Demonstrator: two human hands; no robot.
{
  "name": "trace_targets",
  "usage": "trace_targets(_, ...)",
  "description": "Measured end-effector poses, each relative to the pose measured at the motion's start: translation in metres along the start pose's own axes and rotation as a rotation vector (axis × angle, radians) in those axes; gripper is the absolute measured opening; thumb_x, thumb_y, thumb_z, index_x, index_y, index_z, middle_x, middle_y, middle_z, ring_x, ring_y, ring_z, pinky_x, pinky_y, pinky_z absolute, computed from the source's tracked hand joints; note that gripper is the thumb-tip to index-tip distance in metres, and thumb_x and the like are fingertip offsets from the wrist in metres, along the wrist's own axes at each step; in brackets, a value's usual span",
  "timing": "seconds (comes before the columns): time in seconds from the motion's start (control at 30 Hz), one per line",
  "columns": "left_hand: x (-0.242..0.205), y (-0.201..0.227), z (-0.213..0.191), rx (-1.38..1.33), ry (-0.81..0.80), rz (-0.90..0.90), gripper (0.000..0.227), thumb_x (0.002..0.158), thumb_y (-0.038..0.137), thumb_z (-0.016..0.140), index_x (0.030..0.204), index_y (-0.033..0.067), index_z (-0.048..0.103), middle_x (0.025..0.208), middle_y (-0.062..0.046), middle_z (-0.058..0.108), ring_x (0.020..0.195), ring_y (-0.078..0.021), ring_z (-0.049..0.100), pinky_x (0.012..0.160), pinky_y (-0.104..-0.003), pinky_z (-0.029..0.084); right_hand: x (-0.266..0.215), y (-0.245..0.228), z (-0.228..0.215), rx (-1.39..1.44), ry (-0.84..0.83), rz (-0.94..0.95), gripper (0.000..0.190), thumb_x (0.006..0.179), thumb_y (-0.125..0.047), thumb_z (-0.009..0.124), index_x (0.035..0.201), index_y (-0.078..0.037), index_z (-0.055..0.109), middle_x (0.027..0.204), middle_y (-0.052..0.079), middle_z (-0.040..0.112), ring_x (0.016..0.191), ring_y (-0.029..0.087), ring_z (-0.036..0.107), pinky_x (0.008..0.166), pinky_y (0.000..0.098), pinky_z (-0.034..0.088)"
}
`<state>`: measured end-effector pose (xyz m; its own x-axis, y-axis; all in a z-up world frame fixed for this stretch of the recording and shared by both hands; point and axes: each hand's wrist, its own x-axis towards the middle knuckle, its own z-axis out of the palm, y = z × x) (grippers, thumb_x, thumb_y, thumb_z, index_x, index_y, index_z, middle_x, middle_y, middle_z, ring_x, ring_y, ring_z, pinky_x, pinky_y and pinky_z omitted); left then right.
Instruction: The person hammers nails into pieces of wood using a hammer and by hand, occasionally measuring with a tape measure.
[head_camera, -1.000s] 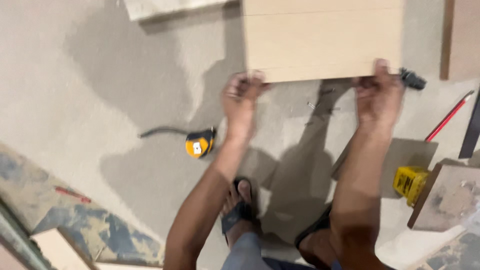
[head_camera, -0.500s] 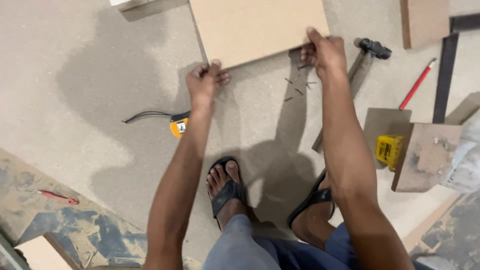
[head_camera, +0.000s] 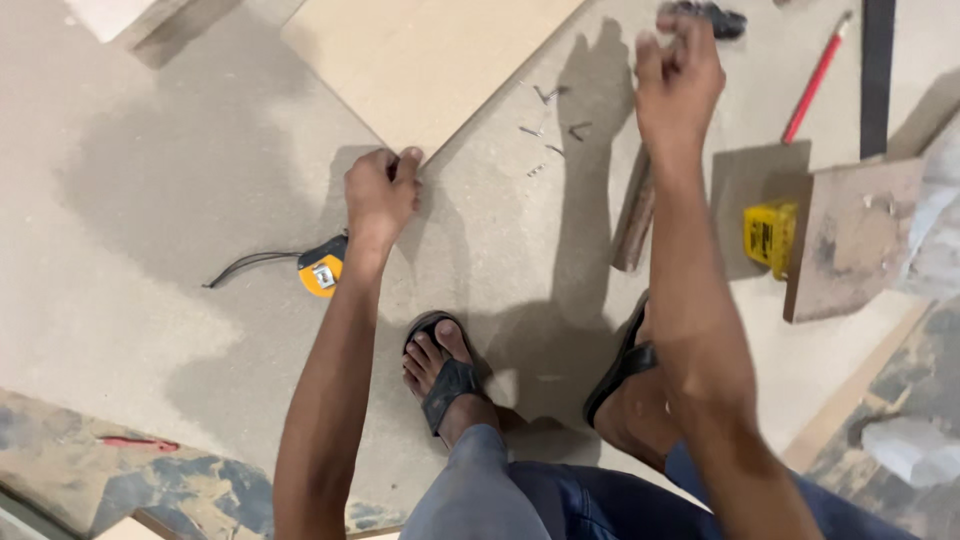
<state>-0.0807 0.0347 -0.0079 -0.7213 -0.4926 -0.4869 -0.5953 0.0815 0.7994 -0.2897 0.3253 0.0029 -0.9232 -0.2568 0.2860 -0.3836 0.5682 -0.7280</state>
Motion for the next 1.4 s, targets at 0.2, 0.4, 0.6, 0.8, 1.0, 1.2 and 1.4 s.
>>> trace_targets(0.2,-0.016,0.008,0.005,0.268,0.072,0.142,0.044,0.102,0.03,0.068,0.073,-0.0043,0.067,0.066,-0.022,0.067,0.059,-0.0347,0.066,0.062,-0.044,0.051,-0.086,-0.034,-0.04,-0.313,0.127,0.001,0.031,0.105,-0.007,0.074,0.13,0.002,0.057,0.119,0.016,0.057,0.095,0.022,0.06,0.078,0.035,0.054)
trace_targets(0.4,-0.049,0.03,0.044,0.324,-0.058,0.468,0.034,0.103,0.024,0.069,0.082,-0.0023,0.066,0.071,-0.023,0.063,0.065,-0.0419,0.062,0.058,-0.045,0.049,-0.109,-0.072,-0.076,-0.255,0.104,0.229,0.036,0.104,-0.009,0.071,0.137,-0.004,0.057,0.124,0.013,0.057,0.096,0.024,0.061,0.078,0.038,0.054)
trace_targets(0.6,-0.078,0.08,0.157,0.118,-0.385,0.596,0.021,0.099,0.016,0.068,0.088,-0.0013,0.07,0.066,-0.019,0.064,0.055,-0.034,0.063,0.056,-0.043,0.049,-0.098,-0.051,-0.202,-0.651,0.207,0.064,0.054,0.104,-0.016,0.079,0.148,-0.008,0.05,0.144,0.017,0.05,0.127,0.034,0.052,0.107,0.0479,0.046)
trace_targets(0.8,-0.089,0.108,0.226,-0.035,-0.391,0.958,0.015,0.102,0.011,0.064,0.108,-0.0012,0.07,0.102,-0.019,0.072,0.095,-0.0342,0.069,0.084,-0.042,0.054,-0.121,-0.009,-0.202,-0.895,-0.057,0.351,0.091,0.082,-0.02,0.076,0.161,-0.01,0.033,0.167,0.024,0.022,0.155,0.046,0.02,0.12,0.0661,0.018)
trace_targets(1.0,-0.071,0.1,0.225,0.119,-0.452,0.907,0.014,0.103,0.009,0.063,0.113,0.0033,0.072,0.108,-0.015,0.072,0.105,-0.0315,0.068,0.095,-0.044,0.05,-0.2,-0.006,-0.204,-1.004,0.132,0.746,0.09,0.084,-0.016,0.072,0.162,-0.011,0.027,0.169,0.023,0.017,0.154,0.045,0.018,0.117,0.0693,0.016)
trace_targets(1.2,0.006,0.094,0.17,0.126,-0.144,1.218,0.022,0.1,0.004,0.068,0.122,0.0,0.067,0.125,-0.018,0.067,0.124,-0.0365,0.06,0.113,-0.051,0.043,-0.245,0.023,-0.259,-0.915,0.373,0.802,0.091,0.087,-0.021,0.079,0.158,0.0,0.027,0.161,0.031,0.023,0.146,0.051,0.023,0.114,0.0696,0.016)
trace_targets(1.4,0.105,0.058,0.052,0.821,0.216,1.142,0.061,0.099,0.028,0.081,0.152,0.0087,0.058,0.156,-0.042,0.035,0.144,-0.0575,0.034,0.116,-0.066,0.027,-0.185,0.107,-0.302,-0.805,0.203,0.478,0.045,0.097,-0.016,0.075,0.134,-0.001,0.055,0.131,0.023,0.06,0.125,0.042,0.055,0.109,0.0537,0.045)
